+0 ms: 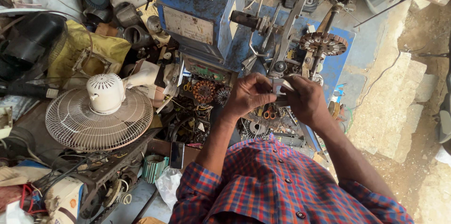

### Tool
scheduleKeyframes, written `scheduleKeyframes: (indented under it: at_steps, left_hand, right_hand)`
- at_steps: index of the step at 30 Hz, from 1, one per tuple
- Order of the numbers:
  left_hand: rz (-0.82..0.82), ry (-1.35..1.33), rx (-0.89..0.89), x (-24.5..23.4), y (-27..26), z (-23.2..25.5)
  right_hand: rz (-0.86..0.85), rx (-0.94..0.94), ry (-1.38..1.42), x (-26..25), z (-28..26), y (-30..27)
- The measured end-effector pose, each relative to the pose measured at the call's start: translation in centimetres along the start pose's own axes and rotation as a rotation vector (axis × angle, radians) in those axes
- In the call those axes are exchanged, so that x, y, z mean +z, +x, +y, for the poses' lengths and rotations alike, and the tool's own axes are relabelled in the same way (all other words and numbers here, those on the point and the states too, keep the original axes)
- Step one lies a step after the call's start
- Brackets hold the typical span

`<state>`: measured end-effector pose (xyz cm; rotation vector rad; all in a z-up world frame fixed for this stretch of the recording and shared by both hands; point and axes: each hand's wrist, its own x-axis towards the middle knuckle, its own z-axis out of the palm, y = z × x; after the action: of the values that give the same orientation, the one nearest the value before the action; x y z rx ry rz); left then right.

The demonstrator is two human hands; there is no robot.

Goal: The person sits on the floor and uses a small metal tool to scrape or clean the surface of a circular copper-wound electrical component. They then place the component on a blue machine, insert a metal rod, and tighten it with a wrench.

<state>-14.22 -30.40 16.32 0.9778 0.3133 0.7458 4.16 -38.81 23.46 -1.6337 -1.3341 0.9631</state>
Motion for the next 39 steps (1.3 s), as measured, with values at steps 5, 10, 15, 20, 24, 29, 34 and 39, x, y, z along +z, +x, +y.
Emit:
scheduleKeyframes:
  at_steps: [5,10,15,20,24,29,34,39]
  left_hand:
    - [0.049,0.002,0.074,-0.1,0.0,-1.1]
    - [0.163,0.017,0.056,-0.1,-0.1,-4.1]
    - [0.143,0.157,0.201,0.1,-0.5,-4.8]
    - [0.077,0.018,0.186,0.4,0.3,-3.6]
    - [0.112,0.056,0.133,0.5,0.0,-3.6]
    - [0.025,-0.024,0.050,-0.8,0.2,-2.9]
    - [-0.037,-0.073,-0.006,-1.4,0.3,-2.2]
    - [0.020,-0.035,-0.035,-0.8,0.0,-2.6]
  right_hand:
    - [0.129,-0.146,-0.273,-0.5,-0.5,-0.2]
    - [0.150,-0.143,-0.337,-0.4,-0.5,-0.2]
    - [0.144,-0.117,-0.344,-0.3,-0.5,-0.2]
    - [0.169,-0.140,-0.391,-0.1,-0.5,0.1]
    - [0.139,-0.108,-0.365,-0.3,-0.6,-0.2]
    - [0.148,-0.161,-0.363,-0.4,-1.0,-0.2]
    - [0.107,-0.103,-0.248,-0.7,-0.8,-0.4]
    - [0.170,-0.069,-0.243,-0.2,0.3,-0.9]
